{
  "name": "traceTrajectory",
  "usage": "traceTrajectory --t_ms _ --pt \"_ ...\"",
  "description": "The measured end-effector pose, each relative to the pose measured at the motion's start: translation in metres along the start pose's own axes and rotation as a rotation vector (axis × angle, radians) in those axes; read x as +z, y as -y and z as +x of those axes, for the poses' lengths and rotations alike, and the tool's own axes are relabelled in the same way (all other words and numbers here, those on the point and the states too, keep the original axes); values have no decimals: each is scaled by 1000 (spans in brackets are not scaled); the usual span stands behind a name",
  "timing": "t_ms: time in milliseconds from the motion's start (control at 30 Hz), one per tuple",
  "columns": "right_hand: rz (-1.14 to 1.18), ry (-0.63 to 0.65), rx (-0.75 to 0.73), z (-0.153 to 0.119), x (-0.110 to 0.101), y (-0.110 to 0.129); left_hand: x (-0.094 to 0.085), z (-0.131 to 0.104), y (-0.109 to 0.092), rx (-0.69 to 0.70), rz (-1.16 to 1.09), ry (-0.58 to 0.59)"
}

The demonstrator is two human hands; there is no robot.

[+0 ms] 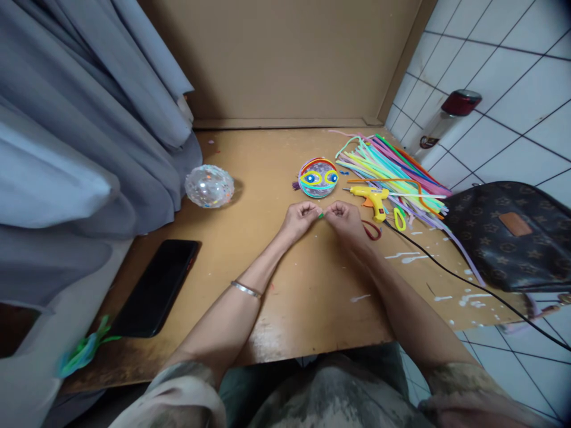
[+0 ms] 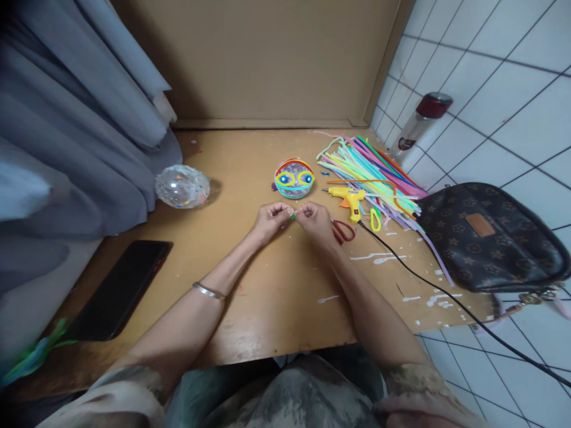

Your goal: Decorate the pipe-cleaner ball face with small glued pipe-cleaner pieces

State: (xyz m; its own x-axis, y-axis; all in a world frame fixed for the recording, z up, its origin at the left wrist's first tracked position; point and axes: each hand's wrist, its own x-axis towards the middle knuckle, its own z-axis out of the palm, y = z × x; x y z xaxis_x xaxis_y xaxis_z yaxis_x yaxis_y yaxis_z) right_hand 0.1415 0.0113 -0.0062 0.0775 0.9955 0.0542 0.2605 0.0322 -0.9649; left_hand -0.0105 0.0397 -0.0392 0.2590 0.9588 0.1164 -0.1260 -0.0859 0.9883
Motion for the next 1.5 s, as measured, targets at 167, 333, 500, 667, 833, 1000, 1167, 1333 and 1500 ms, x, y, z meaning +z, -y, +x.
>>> traceTrajectory --t_ms 167,333,500,667,833,1000,1167,1333,1500 --pt "155 36 43 2 1 -1 4 -1 -4 0 -70 -10" --pt "291 88 127 3 0 -3 7 -1 -6 -30 -141 15" --pt "345 117 150 3 0 -3 8 -1 -6 -32 -201 26" --pt "346 105 160 4 -2 -5 9 -1 -5 -31 -238 42" --pt "283 26 119 3 -2 -4 9 -1 -7 -41 -249 40" --pt "270 21 148 2 0 -2 9 -2 -9 -51 -245 31" --pt "265 54 165 0 0 1 9 0 -8 -62 -256 21" --pt "244 60 143 -2 0 3 10 0 -8 -71 -269 10" --pt "185 28 85 -3 5 3 12 -1 -9 -48 -302 16"
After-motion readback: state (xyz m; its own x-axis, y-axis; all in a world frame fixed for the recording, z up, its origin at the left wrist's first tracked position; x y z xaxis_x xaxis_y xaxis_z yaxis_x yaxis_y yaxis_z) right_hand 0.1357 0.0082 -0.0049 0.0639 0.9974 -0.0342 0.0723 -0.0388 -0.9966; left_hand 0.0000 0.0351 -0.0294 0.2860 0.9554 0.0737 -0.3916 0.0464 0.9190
